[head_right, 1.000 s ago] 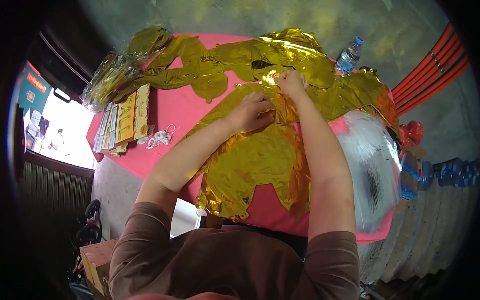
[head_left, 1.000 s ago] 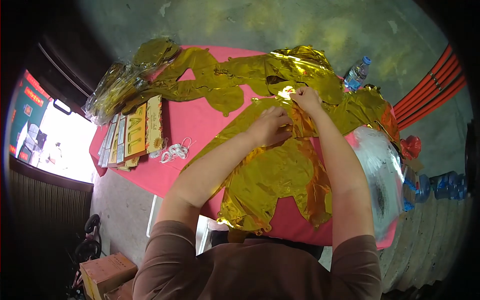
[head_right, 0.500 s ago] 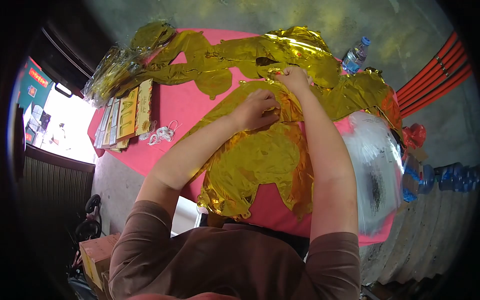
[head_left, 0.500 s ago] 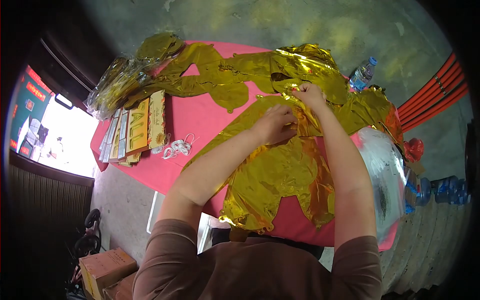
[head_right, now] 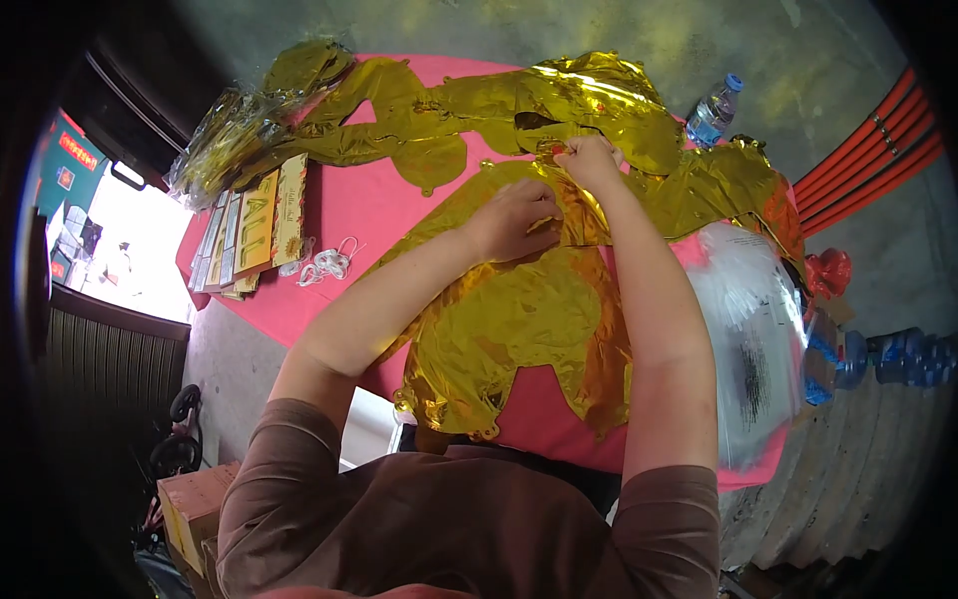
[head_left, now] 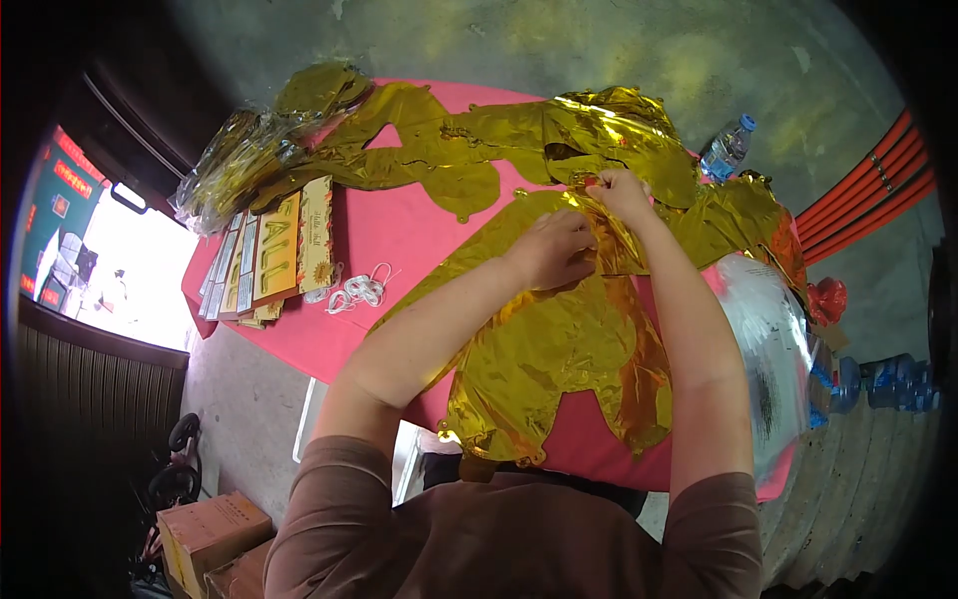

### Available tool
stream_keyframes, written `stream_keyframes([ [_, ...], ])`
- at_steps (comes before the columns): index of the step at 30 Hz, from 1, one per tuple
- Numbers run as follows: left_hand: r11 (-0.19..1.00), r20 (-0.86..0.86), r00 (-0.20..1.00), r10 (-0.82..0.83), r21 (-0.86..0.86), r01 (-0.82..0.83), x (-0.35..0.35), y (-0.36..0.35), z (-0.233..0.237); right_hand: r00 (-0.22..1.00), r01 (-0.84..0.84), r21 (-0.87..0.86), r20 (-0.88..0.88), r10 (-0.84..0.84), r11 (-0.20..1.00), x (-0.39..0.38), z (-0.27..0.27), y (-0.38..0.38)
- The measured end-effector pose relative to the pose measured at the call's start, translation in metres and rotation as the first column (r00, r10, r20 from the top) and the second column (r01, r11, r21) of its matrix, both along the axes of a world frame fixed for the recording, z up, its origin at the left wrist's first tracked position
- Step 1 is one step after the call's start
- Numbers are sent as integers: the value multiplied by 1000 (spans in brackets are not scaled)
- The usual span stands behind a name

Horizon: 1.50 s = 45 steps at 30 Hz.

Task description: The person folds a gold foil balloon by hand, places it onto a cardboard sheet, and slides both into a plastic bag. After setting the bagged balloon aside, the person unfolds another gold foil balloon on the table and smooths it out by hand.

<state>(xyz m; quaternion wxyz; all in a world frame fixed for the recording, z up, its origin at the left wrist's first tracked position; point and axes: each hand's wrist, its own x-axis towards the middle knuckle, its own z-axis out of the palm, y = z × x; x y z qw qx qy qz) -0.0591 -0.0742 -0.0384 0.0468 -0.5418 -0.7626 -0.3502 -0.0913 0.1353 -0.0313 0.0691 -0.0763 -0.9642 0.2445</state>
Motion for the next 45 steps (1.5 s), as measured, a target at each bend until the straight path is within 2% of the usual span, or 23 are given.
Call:
stream_keyframes([
  [9, 1000, -1, 1000, 14, -2, -14, 3, -1, 0, 999, 8, -5, 48, -8, 1000, 1, -3, 0],
  [14, 997, -24, 999, 21, 81, -19, 4, 1, -4, 997, 32, -2, 66, -32, 999, 2, 1, -4],
  [16, 997, -26, 999, 31, 67, -29, 5, 0, -3, 998, 50, 120, 40, -55, 992, 3, 2, -8],
  [17, 998, -28, 999, 40, 53, -39, 5, -1, -3, 998, 50, 119, 41, -55, 992, 6, 1, -10],
  [19, 999, -29, 999, 38, 33, -37, 5, -2, -1, 931, 126, 185, -362, -52, 975, 18, 3, -13],
  [23, 998, -59, 998, 29, 54, -25, 4, 0, -3, 905, 129, 243, -425, -14, 961, 62, 28, -2],
  [24, 998, -50, 999, 8, 55, -6, 4, 0, -4, 985, 69, 188, -167, -37, 980, 86, 42, -2],
  [25, 999, -59, 998, 20, 36, -17, 4, 0, -3, 995, 25, 113, 98, -36, 993, 107, 53, -4],
  [26, 999, -69, 997, 33, 16, -32, 3, 0, -2, 993, 40, 116, 102, -51, 993, 129, 59, -7],
  [28, 1000, -60, 998, 18, -8, -18, 3, -1, 0, 903, -18, 112, 428, -32, 994, 168, 65, -15],
  [31, 999, -65, 998, 9, -41, -12, 2, -1, -1, 936, -40, 188, 350, -29, 981, 197, 52, -18],
  [35, 997, -78, 997, 21, -72, -27, 1, -1, -2, 907, -43, 165, 419, -31, 985, 196, 53, -14],
  [37, 997, -75, 997, 18, -75, -24, 2, -1, -1, 900, -73, 64, 434, 38, 995, 196, 45, -9],
  [38, 997, -69, 997, 19, -76, -24, 2, -2, -1, 902, -74, 66, 431, 39, 995, 195, 41, -3],
  [40, 997, -61, 998, 22, -77, -27, 1, -1, 0, 919, -11, -197, 384, 88, 980, 194, 36, 5],
  [41, 996, -50, 999, 20, -80, -24, 1, -1, -1, 918, -15, -200, 386, 92, 980, 196, 33, 10],
  [43, 995, -41, 999, 35, -91, -39, 2, -1, -1, 923, 54, -564, 343, 174, 824, 200, 43, 10],
  [44, 994, -36, 998, 49, -98, -52, 2, 0, -1, 926, 70, -639, 326, 188, 766, 204, 47, 8],
  [45, 994, -34, 998, 50, -98, -53, 1, 0, -2, 925, 71, -639, 328, 189, 766, 207, 53, 6],
])
